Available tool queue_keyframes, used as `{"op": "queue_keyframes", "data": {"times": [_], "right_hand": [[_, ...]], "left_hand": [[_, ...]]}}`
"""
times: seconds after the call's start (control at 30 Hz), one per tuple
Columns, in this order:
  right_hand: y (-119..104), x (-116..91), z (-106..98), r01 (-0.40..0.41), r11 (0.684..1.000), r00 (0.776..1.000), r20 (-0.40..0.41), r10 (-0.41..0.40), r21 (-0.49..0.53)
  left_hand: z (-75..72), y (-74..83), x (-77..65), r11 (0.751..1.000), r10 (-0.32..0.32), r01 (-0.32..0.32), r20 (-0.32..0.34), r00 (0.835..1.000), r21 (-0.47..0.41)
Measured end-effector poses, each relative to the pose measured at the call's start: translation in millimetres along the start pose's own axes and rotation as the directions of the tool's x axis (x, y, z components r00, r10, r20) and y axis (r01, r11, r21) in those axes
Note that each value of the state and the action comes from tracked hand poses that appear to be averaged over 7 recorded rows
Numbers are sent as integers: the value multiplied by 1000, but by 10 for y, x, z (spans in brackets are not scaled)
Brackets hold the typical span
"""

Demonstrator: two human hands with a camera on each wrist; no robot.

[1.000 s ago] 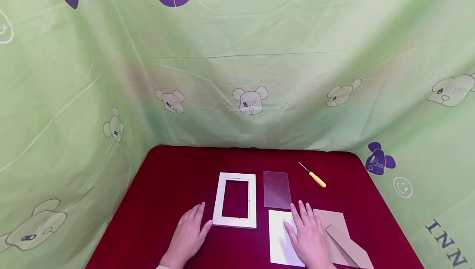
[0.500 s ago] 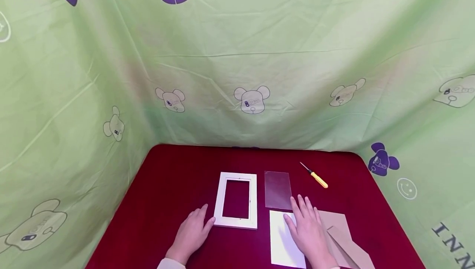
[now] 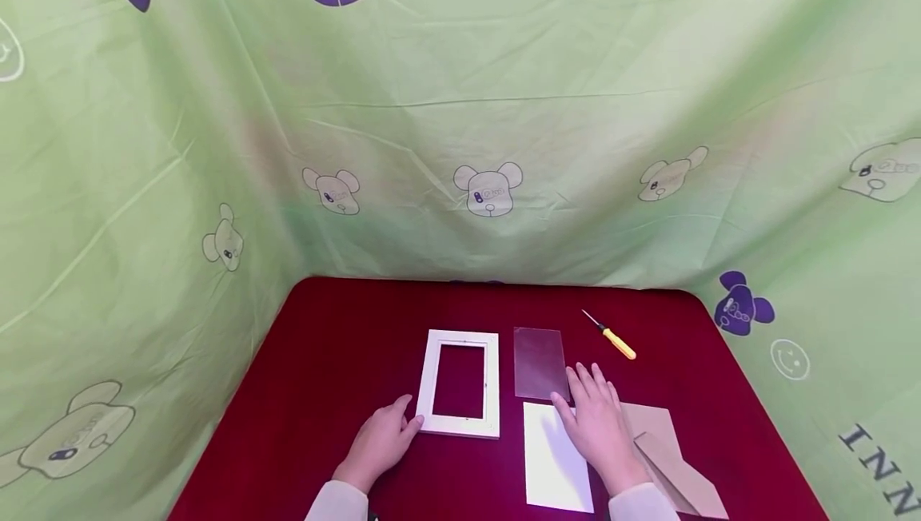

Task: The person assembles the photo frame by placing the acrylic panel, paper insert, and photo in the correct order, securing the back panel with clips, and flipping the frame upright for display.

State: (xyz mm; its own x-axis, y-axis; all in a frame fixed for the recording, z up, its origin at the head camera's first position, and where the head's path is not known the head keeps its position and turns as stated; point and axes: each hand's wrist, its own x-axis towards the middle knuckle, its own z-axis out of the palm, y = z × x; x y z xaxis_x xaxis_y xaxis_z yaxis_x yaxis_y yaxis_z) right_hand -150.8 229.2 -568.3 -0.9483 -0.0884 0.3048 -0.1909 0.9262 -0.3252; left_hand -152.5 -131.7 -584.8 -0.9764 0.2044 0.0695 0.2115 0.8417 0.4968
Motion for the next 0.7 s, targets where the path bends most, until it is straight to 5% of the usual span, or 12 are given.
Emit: {"op": "queue_keyframes", "data": {"times": [0.47, 0.7], "right_hand": [[96, 201, 54, 1, 999, 998, 63, 1, -44], [91, 189, 120, -75, 996, 992, 102, 80, -51]], "left_hand": [[39, 19, 26, 997, -46, 50, 76, 996, -64], [79, -5, 28, 995, 15, -13, 18, 1000, -96]]}}
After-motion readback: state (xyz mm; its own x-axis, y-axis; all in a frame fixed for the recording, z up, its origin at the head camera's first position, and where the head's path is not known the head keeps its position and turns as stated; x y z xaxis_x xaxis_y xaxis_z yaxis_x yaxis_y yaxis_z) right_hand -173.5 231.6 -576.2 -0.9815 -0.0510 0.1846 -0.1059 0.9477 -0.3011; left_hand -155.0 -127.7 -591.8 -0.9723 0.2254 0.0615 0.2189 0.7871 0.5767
